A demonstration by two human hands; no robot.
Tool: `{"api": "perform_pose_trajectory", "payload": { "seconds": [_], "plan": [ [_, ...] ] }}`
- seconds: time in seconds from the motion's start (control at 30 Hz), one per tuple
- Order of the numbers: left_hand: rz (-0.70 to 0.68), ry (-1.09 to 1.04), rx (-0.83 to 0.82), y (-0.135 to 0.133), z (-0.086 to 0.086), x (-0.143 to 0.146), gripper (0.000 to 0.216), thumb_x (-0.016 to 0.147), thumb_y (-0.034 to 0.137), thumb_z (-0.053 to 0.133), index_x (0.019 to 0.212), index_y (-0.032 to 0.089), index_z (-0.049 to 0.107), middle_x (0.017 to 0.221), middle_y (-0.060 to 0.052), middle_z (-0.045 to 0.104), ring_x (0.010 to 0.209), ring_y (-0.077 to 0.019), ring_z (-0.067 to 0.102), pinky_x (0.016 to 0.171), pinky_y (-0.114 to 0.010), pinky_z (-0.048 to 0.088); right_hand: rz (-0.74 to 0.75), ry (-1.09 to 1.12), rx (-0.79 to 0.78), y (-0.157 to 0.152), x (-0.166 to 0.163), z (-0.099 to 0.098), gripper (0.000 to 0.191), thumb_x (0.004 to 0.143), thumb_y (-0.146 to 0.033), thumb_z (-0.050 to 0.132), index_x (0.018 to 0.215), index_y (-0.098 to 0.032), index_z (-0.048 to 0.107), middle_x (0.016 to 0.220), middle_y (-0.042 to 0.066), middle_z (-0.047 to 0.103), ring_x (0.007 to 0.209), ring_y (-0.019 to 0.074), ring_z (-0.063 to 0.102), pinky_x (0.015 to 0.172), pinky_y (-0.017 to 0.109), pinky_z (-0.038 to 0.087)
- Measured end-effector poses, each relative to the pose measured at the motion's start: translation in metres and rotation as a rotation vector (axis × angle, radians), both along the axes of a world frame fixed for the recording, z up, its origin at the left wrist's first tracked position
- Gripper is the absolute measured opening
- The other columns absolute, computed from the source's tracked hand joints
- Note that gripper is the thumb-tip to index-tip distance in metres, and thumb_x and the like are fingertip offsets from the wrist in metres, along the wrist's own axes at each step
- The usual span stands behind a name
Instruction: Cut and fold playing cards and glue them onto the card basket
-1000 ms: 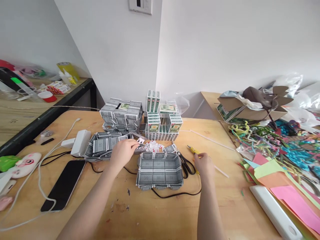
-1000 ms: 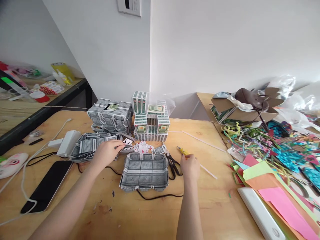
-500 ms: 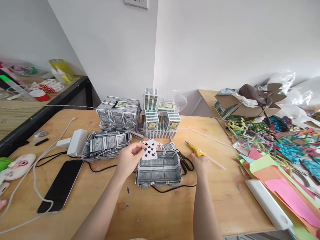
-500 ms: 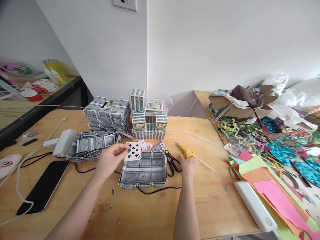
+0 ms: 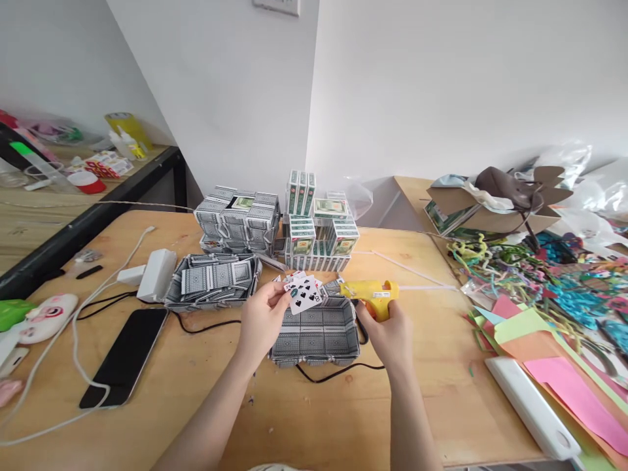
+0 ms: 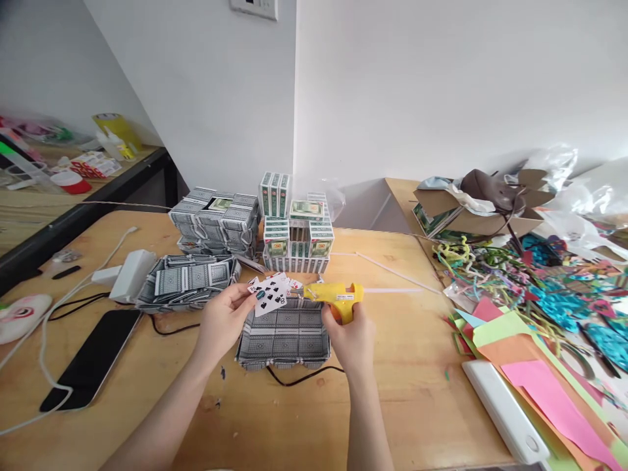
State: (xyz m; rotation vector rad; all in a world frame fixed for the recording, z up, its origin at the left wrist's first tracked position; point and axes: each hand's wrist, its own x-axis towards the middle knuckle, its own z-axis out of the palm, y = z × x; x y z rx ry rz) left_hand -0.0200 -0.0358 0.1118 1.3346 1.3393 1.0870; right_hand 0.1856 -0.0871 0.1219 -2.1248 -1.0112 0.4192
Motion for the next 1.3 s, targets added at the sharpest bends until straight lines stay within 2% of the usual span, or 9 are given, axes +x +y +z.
{"api": "perform_pose_trajectory", "payload": {
  "seconds": [0.1,0.23,0.53,0.87,1.3],
  "plan": [
    [-0.012,0.021,0.008,-0.004,0.003,0.001,0.013,0.071,0.028,0.057,0.078,0.017,0.057,0.078,-0.004,0.067,0.070,-0.0173,0.065,0.066,-0.029,0.053,0.067,-0.118,-0.066,0.003,-0.010,-0.002,0.025,0.064,-0.044,0.057,0.061,-0.021,0.049,0.046,0.000,0.053,0.044,0.0153,0.050,0.045,0.024,0.034],
    [0.003,0.041,0.036,-0.009,0.008,0.000,0.013,0.072,0.028,0.056,0.079,0.018,0.057,0.081,-0.005,0.068,0.074,-0.0176,0.065,0.067,-0.028,0.053,0.161,-0.259,-0.137,0.007,-0.010,-0.008,0.022,0.067,-0.042,0.054,0.067,-0.020,0.051,0.050,0.002,0.056,0.047,0.0170,0.051,0.045,0.025,0.031],
    [-0.013,0.078,0.043,-0.012,0.007,-0.003,0.010,0.073,0.026,0.056,0.077,0.017,0.058,0.082,-0.006,0.068,0.075,-0.0172,0.064,0.070,-0.028,0.052,0.250,-0.412,-0.181,0.006,-0.011,-0.011,0.020,0.073,-0.037,0.048,0.073,-0.018,0.052,0.062,0.006,0.059,0.054,0.0181,0.053,0.048,0.025,0.028],
    [0.008,0.027,0.047,-0.015,0.007,-0.005,0.012,0.073,0.026,0.056,0.079,0.017,0.059,0.084,-0.006,0.067,0.075,-0.0168,0.064,0.068,-0.027,0.051,0.299,-0.322,-0.154,0.004,-0.008,-0.003,0.016,0.075,-0.034,0.047,0.078,-0.018,0.050,0.063,0.004,0.057,0.054,0.0163,0.049,0.049,0.023,0.030],
    [-0.006,0.041,0.040,-0.016,0.010,-0.008,0.010,0.073,0.025,0.055,0.077,0.016,0.058,0.080,-0.005,0.066,0.072,-0.0152,0.062,0.066,-0.024,0.048,0.293,-0.317,-0.147,0.001,-0.007,-0.002,0.017,0.075,-0.036,0.045,0.067,-0.020,0.044,0.057,0.003,0.052,0.051,0.0164,0.047,0.048,0.024,0.029]
  ]
}}
